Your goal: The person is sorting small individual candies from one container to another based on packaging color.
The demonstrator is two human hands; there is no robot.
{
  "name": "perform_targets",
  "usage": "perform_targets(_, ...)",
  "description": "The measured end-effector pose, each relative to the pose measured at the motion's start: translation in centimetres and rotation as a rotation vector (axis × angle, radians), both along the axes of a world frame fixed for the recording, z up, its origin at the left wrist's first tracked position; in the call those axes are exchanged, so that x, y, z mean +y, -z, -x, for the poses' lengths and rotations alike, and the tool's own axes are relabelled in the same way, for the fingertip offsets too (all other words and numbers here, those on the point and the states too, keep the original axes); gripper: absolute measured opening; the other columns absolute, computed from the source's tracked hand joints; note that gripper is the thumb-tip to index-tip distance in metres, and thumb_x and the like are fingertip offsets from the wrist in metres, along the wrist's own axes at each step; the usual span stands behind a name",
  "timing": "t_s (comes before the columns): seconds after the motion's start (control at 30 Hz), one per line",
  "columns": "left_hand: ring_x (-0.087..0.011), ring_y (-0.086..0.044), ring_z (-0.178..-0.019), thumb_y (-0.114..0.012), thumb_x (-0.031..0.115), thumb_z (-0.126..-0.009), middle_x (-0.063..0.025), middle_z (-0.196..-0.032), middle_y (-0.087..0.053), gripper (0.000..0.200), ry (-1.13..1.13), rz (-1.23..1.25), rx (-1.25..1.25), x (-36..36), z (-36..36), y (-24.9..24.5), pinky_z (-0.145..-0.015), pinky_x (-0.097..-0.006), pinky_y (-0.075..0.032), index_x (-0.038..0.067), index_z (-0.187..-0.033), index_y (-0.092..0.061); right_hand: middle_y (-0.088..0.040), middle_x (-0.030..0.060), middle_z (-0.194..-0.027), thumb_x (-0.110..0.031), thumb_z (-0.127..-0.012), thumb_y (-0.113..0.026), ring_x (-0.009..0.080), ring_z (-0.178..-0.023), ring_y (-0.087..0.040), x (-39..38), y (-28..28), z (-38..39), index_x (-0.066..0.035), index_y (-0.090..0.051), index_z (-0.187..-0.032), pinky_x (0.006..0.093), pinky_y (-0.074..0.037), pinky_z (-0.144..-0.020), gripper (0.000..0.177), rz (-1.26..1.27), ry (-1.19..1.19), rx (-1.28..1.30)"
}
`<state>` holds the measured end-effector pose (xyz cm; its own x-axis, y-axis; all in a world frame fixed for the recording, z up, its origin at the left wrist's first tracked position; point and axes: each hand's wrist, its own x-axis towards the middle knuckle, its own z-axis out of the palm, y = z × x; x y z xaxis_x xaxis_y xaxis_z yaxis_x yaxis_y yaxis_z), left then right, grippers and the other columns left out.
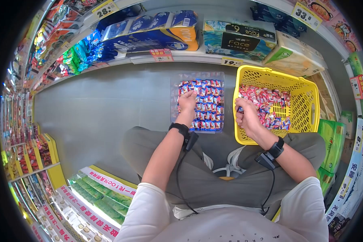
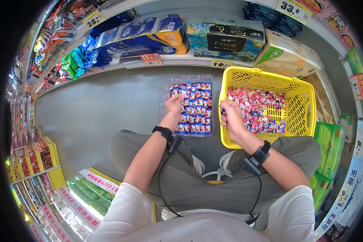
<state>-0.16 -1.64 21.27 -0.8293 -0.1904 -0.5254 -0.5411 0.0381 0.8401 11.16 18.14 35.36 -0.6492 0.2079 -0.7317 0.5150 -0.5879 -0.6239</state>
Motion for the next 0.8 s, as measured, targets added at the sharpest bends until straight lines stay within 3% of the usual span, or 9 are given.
perform_targets(0.07, -0.013, -0.063, -0.083, -0.074, 0.012, -0.085, -0.0099, -0.094, -0.072, 0.021, -0.03, 0.12, -0.053, -1.9, 1.0, 2.8, -0.072, -0.0304, -0.05, 0.001, -0.103, -0.072, -0.044, -0.0033, -0.075, -0.017, -0.085, -0.061, 0.0066, -0.055, -0.036, 0.2, 0.2, 0.0, -0.012, -0.051, -0.1, 0.0235, -0.03, -0.049, 0.018, 0.017, -0.021, 0.028)
perform_targets(0.17, -0.0161, -0.065, -0.078, -0.076, 0.012, -0.083, -0.0103, -0.088, -0.072, 0.021, -0.068, 0.236, -0.125, -2.5, 0.8, 2.5, -0.072, -0.0317, -0.052, 0.001, -0.101, -0.073, -0.043, -0.0031, -0.075, -0.016, -0.085, -0.061, 0.0068, -0.056, -0.036, 0.3, 0.1, -0.3, -0.012, -0.051, -0.099, 0.0241, -0.03, -0.05, 0.017, 0.029, -0.036, 0.011)
perform_targets(0.2, -0.019, -0.069, -0.084, -0.079, 0.017, -0.08, -0.0112, -0.098, -0.073, 0.03, -0.037, 0.299, -0.147, -2.1, 0.5, 0.9, -0.076, -0.0344, -0.053, 0.003, -0.106, -0.073, -0.043, -0.0034, -0.075, -0.016, -0.085, -0.061, 0.0067, -0.057, -0.036, 0.4, 0.0, -0.4, -0.012, -0.051, -0.097, 0.0241, -0.031, -0.051, 0.016, 0.035, -0.062, 0.007)
perform_targets(0.23, -0.019, -0.069, -0.084, -0.079, 0.017, -0.08, -0.0112, -0.098, -0.073, 0.03, -0.033, 0.301, -0.149, -2.3, 0.4, 1.6, -0.076, -0.0344, -0.053, 0.003, -0.106, -0.073, -0.043, -0.0034, -0.075, -0.016, -0.085, -0.061, 0.0067, -0.057, -0.036, 0.4, 0.0, -0.5, -0.012, -0.051, -0.097, 0.0241, -0.031, -0.051, 0.016, 0.036, -0.059, 0.004)
perform_targets(0.3, -0.0262, -0.07, -0.083, -0.079, 0.022, -0.079, -0.0118, -0.091, -0.073, 0.028, 0.215, 0.64, -0.02, -2.9, 0.3, 2.8, -0.076, -0.04, -0.054, 0.008, -0.103, -0.074, -0.043, -0.0037, -0.075, -0.015, -0.086, -0.061, 0.0066, -0.059, -0.037, 0.3, 0.1, -0.6, -0.013, -0.052, -0.096, 0.0239, -0.031, -0.052, 0.014, 0.071, -0.084, 0.008)
perform_targets(0.5, -0.0353, -0.068, -0.095, -0.075, 0.027, -0.081, -0.0133, -0.097, -0.072, 0.024, 0.296, 0.772, -0.141, -2.2, 0.3, 1.6, -0.083, -0.0465, -0.053, 0.014, -0.101, -0.075, -0.044, -0.0041, -0.079, -0.014, -0.086, -0.061, 0.0069, -0.064, -0.037, 0.1, -0.1, -0.5, -0.012, -0.052, -0.096, 0.0237, -0.032, -0.055, 0.013, 0.081, -0.042, 0.077)
perform_targets(0.63, -0.0352, -0.068, -0.096, -0.074, 0.03, -0.081, -0.0146, -0.099, -0.071, 0.026, 0.324, 0.828, -0.144, -1.7, -0.2, 0.1, -0.084, -0.0463, -0.053, 0.014, -0.102, -0.075, -0.045, -0.0031, -0.081, -0.015, -0.087, -0.061, 0.0074, -0.066, -0.038, -0.1, -0.6, -0.6, -0.011, -0.054, -0.099, 0.0242, -0.033, -0.057, 0.015, 0.079, -0.018, 0.111)
perform_targets(0.73, -0.0363, -0.067, -0.095, -0.072, 0.028, -0.083, -0.0166, -0.102, -0.07, 0.022, 0.3, 0.862, -0.037, -1.9, 0.1, 0.4, -0.081, -0.0461, -0.053, 0.014, -0.1, -0.075, -0.044, -0.0019, -0.083, -0.013, -0.087, -0.059, 0.009, -0.067, -0.039, 0.0, 0.3, -0.5, -0.006, -0.055, -0.112, 0.0254, -0.037, -0.061, 0.026, 0.153, 0.108, 0.127)
perform_targets(0.8, -0.0259, -0.069, -0.089, -0.071, 0.027, -0.084, -0.0127, -0.102, -0.072, 0.026, 0.364, 0.721, -0.005, -1.3, 0.2, -0.7, -0.072, -0.0392, -0.053, 0.011, -0.104, -0.074, -0.051, 0.0005, -0.089, -0.012, -0.092, -0.056, 0.0112, -0.073, -0.049, 0.4, 1.2, -0.9, -0.001, -0.051, -0.126, 0.0258, -0.041, -0.067, 0.036, 0.199, 0.065, 0.24)
